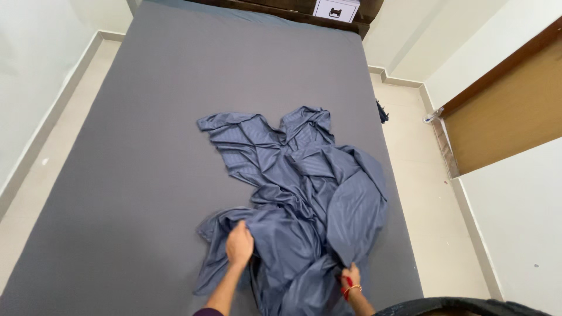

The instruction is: The person spreads a blue bedsheet over a mattress, shaking and pulling the fabric to cover the bed.

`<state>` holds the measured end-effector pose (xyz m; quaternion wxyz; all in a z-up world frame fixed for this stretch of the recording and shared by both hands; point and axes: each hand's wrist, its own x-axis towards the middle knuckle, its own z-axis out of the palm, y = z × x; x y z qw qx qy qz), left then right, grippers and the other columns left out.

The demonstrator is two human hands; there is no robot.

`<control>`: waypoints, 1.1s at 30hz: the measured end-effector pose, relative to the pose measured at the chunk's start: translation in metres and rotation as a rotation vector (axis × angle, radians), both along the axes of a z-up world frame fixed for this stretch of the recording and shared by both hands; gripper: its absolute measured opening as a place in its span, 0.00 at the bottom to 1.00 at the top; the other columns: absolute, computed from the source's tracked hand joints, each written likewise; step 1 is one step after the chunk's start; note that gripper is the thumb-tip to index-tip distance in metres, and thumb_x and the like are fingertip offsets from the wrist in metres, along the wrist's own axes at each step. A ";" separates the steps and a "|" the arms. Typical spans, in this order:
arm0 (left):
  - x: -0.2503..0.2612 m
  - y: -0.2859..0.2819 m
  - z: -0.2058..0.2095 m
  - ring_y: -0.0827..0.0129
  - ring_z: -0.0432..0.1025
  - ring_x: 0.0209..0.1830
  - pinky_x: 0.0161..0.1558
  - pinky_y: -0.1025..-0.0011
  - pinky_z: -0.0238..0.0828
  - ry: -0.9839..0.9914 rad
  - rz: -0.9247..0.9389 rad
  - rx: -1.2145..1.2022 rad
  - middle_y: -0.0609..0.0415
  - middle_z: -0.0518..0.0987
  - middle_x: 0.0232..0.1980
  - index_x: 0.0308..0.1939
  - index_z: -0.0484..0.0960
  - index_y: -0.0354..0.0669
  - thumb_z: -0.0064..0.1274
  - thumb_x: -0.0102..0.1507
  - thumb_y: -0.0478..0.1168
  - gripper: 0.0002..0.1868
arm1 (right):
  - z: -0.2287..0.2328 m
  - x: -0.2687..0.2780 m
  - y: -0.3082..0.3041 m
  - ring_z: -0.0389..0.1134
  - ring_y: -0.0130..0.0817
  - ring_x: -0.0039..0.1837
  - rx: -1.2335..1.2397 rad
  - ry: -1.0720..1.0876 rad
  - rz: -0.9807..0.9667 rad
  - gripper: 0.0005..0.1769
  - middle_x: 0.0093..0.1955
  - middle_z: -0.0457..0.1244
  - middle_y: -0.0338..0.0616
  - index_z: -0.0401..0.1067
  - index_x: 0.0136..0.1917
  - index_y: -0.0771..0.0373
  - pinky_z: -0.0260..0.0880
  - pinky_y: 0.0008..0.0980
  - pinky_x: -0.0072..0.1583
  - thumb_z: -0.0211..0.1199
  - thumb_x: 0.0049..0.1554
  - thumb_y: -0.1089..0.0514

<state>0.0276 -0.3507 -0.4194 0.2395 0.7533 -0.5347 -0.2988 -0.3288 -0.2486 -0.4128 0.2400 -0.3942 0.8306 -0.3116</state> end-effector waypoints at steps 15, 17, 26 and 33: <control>0.295 -0.023 0.087 0.40 0.75 0.49 0.46 0.53 0.72 0.698 0.835 -0.328 0.50 0.77 0.66 0.69 0.65 0.42 0.46 0.68 0.40 0.24 | 0.052 0.155 -0.014 0.37 0.55 0.84 0.520 0.425 0.810 0.68 0.83 0.40 0.52 0.51 0.78 0.49 0.52 0.61 0.75 0.77 0.35 0.21; 0.306 -0.005 0.057 0.44 0.69 0.60 0.56 0.56 0.65 0.377 0.638 -0.273 0.41 0.69 0.69 0.73 0.58 0.39 0.57 0.61 0.35 0.38 | 0.037 0.189 0.009 0.24 0.53 0.86 0.845 0.366 0.812 0.81 0.87 0.25 0.49 0.37 0.83 0.49 0.48 0.74 0.72 0.82 0.33 0.22; 0.257 0.085 -0.019 0.52 0.49 0.80 0.71 0.52 0.60 -0.332 -0.246 0.360 0.51 0.56 0.79 0.76 0.52 0.62 0.69 0.53 0.40 0.54 | -0.010 0.206 0.052 0.35 0.46 0.86 0.695 0.775 0.632 0.23 0.83 0.42 0.38 0.64 0.70 0.41 0.46 0.80 0.71 0.59 0.62 0.47; 0.216 0.040 -0.036 0.47 0.44 0.81 0.65 0.32 0.56 -0.747 -0.451 0.190 0.51 0.44 0.83 0.78 0.42 0.80 0.63 0.56 0.32 0.59 | -0.016 0.110 0.013 0.41 0.41 0.89 0.320 1.058 0.300 0.22 0.86 0.46 0.34 0.69 0.60 0.42 0.42 0.82 0.76 0.65 0.52 0.46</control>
